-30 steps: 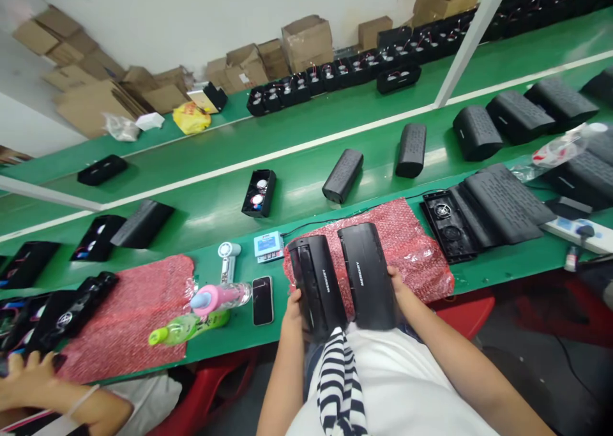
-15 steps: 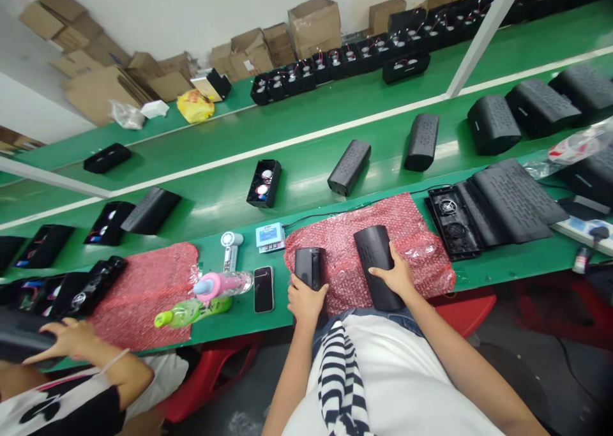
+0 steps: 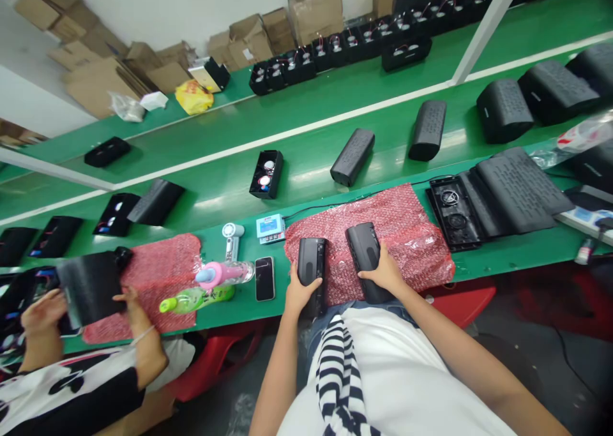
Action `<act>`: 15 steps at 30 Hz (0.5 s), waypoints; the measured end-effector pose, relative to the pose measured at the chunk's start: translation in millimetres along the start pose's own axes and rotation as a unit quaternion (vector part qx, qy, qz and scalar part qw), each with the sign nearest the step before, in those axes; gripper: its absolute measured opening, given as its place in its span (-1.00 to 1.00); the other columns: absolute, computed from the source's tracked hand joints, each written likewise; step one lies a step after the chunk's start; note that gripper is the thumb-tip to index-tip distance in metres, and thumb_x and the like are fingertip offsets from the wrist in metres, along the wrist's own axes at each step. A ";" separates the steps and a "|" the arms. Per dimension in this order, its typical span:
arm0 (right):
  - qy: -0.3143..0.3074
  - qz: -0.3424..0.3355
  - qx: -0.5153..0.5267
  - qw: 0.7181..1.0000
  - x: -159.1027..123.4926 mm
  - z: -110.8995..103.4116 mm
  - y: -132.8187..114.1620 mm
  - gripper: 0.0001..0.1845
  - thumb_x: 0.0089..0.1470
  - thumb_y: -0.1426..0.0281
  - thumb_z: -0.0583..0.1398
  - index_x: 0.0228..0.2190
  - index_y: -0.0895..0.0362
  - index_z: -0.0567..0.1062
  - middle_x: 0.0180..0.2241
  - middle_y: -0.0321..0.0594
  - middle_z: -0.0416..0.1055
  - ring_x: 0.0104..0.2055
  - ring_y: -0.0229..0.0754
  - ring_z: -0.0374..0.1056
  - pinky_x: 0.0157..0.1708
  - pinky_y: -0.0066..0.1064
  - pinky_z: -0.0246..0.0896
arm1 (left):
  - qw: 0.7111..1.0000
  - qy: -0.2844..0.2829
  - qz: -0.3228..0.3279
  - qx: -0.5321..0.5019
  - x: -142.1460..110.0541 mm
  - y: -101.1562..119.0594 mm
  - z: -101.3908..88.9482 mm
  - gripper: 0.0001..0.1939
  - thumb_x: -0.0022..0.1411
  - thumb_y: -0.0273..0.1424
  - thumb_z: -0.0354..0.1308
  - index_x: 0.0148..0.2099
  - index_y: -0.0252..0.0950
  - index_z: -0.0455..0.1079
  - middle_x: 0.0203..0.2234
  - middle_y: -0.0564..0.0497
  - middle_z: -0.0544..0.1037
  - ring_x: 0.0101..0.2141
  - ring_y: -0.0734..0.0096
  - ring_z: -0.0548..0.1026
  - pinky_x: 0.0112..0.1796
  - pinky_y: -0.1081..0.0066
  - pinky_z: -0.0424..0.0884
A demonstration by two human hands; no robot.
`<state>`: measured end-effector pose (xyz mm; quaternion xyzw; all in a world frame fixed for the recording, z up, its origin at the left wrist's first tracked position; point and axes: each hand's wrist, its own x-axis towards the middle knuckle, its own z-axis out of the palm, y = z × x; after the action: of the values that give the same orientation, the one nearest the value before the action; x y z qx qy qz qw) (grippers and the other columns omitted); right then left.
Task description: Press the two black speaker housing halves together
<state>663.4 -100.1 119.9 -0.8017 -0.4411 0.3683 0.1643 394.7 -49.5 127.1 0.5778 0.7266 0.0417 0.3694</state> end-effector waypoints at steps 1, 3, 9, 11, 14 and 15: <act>-0.005 0.007 0.017 1.000 1.4 1.6 -0.3 0.34 -0.38 0.14 0.41 0.23 0.27 -0.23 0.03 0.21 0.21 0.05 0.22 0.20 -0.02 -0.10 0.15 | 1.000 -0.011 -0.022 -0.002 1.1 0.4 0.5 0.06 -0.11 0.01 0.24 0.31 -0.22 -0.18 0.17 -0.24 0.23 0.07 0.05 0.34 0.00 0.23 0.27; -0.011 0.018 0.043 0.999 3.5 3.7 -1.2 0.30 -0.41 0.15 0.42 0.22 0.24 -0.15 0.01 0.15 0.26 0.00 0.19 0.26 -0.08 -0.12 0.21 | 0.999 -0.019 -0.051 0.004 1.0 5.5 5.1 0.01 -0.15 0.06 0.25 0.26 -0.24 -0.03 0.08 -0.24 0.35 0.01 0.00 0.39 -0.04 0.20 0.29; 0.030 0.010 0.074 0.997 1.1 9.7 0.5 0.24 -0.49 0.12 0.44 0.17 0.15 0.02 -0.02 0.05 0.30 -0.02 0.15 0.27 -0.06 -0.11 0.21 | 0.995 -0.003 -0.099 -0.034 -9.7 29.8 34.1 -0.10 -0.14 0.13 0.19 0.15 -0.27 0.11 0.00 -0.23 0.42 -0.03 0.04 0.42 -0.07 0.24 0.31; 0.040 -0.001 0.076 0.996 -1.6 13.6 1.2 0.25 -0.50 0.12 0.44 0.17 0.14 0.02 -0.01 0.05 0.28 0.01 0.16 0.24 -0.03 -0.09 0.18 | 0.995 0.000 -0.095 -0.023 -13.6 35.9 41.7 -0.07 -0.15 0.13 0.19 0.17 -0.27 0.07 0.01 -0.25 0.41 -0.02 0.04 0.42 -0.07 0.24 0.31; 0.041 -0.010 0.076 0.996 -6.1 19.3 -1.0 0.27 -0.49 0.12 0.44 0.19 0.12 -0.02 0.02 0.06 0.25 0.05 0.17 0.20 0.01 -0.07 0.13 | 0.997 -0.004 -0.081 -0.004 -18.5 42.9 47.8 -0.04 -0.14 0.13 0.19 0.20 -0.25 0.02 0.04 -0.26 0.39 0.00 0.01 0.41 -0.07 0.23 0.30; 0.039 -0.011 0.075 0.996 -7.3 20.9 -2.3 0.27 -0.48 0.13 0.44 0.20 0.13 -0.04 0.03 0.07 0.24 0.06 0.18 0.19 0.03 -0.06 0.11 | 0.997 -0.006 -0.077 -0.001 -19.8 44.5 48.8 -0.04 -0.13 0.13 0.18 0.21 -0.26 0.00 0.05 -0.26 0.38 0.00 0.00 0.40 -0.07 0.23 0.29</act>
<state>644.2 -106.2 110.4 -0.7959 -0.4141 0.3672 0.2455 460.4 -70.1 123.2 0.5199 0.7667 0.0109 0.3765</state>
